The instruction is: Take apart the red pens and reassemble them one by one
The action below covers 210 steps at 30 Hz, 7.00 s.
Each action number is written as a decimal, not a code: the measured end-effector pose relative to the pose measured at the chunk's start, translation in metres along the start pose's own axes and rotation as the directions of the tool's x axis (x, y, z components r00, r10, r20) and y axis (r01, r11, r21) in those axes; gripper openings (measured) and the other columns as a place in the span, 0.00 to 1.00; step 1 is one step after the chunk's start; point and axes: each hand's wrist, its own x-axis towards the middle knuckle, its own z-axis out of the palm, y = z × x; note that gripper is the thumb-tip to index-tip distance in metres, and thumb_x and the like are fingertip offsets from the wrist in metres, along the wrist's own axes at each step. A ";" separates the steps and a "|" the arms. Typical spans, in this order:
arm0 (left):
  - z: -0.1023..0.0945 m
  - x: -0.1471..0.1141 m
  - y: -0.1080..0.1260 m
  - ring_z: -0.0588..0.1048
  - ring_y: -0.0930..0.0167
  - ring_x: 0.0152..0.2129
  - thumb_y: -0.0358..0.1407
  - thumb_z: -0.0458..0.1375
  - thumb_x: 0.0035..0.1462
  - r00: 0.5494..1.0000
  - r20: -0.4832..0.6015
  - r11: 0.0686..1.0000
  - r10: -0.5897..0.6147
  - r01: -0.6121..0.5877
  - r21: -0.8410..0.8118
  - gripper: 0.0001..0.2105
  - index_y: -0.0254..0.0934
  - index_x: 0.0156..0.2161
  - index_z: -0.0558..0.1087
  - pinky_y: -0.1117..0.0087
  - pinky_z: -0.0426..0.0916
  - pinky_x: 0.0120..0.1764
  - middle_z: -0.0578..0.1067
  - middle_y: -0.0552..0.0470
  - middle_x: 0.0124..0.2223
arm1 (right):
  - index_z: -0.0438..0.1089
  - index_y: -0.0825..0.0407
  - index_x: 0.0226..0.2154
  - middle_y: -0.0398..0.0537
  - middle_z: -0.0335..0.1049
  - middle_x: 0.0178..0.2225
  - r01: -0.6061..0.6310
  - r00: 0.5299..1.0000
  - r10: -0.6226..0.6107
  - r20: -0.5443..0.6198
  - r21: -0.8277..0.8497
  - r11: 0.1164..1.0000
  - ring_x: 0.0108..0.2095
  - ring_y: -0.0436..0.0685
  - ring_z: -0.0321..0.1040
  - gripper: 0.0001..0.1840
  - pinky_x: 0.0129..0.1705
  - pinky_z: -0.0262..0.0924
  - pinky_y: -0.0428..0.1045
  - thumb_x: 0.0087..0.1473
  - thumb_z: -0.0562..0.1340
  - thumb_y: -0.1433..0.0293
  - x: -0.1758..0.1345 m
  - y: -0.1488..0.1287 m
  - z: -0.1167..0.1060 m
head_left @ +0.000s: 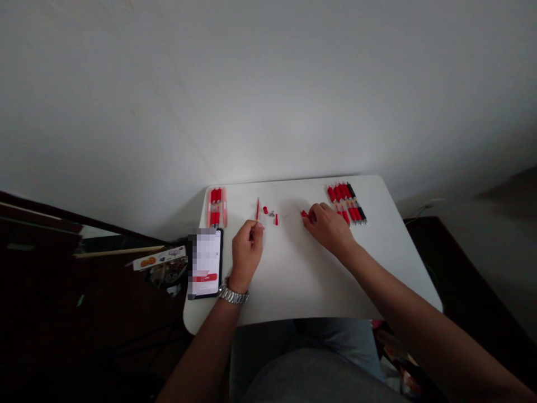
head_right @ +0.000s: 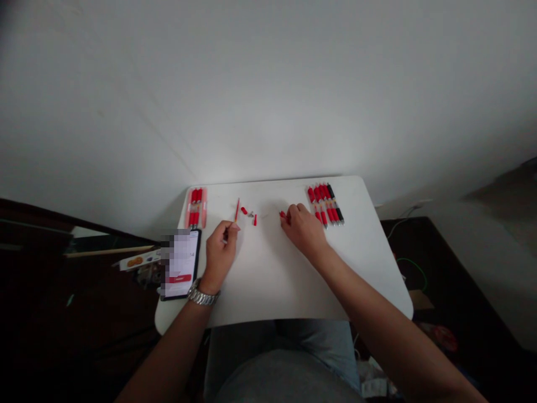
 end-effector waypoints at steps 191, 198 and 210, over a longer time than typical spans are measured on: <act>0.015 0.022 0.003 0.77 0.72 0.43 0.30 0.60 0.64 0.948 0.008 0.943 0.320 -0.317 -0.100 0.07 0.38 0.47 0.75 0.67 0.77 0.47 0.76 0.49 0.45 | 0.71 0.48 0.41 0.47 0.77 0.39 0.055 0.998 0.008 -0.068 0.867 0.495 0.40 0.56 0.75 0.13 0.46 0.71 0.54 0.59 0.67 0.58 -0.026 0.028 0.023; 0.013 0.023 0.005 0.76 0.71 0.46 0.32 0.61 0.64 0.951 -0.032 0.943 0.307 -0.309 -0.121 0.07 0.39 0.46 0.77 0.65 0.76 0.50 0.74 0.48 0.48 | 0.71 0.47 0.41 0.48 0.76 0.39 0.085 0.996 -0.020 -0.090 0.815 0.573 0.40 0.56 0.75 0.12 0.47 0.72 0.54 0.60 0.66 0.58 -0.028 0.025 0.018; 0.014 0.021 0.006 0.76 0.70 0.43 0.32 0.58 0.66 0.919 0.112 0.926 0.378 -0.376 -0.031 0.04 0.39 0.44 0.75 0.63 0.73 0.50 0.76 0.49 0.44 | 0.72 0.48 0.41 0.49 0.75 0.38 0.103 0.994 -0.042 -0.100 0.758 0.644 0.38 0.57 0.74 0.11 0.41 0.72 0.53 0.61 0.65 0.58 -0.026 0.023 0.015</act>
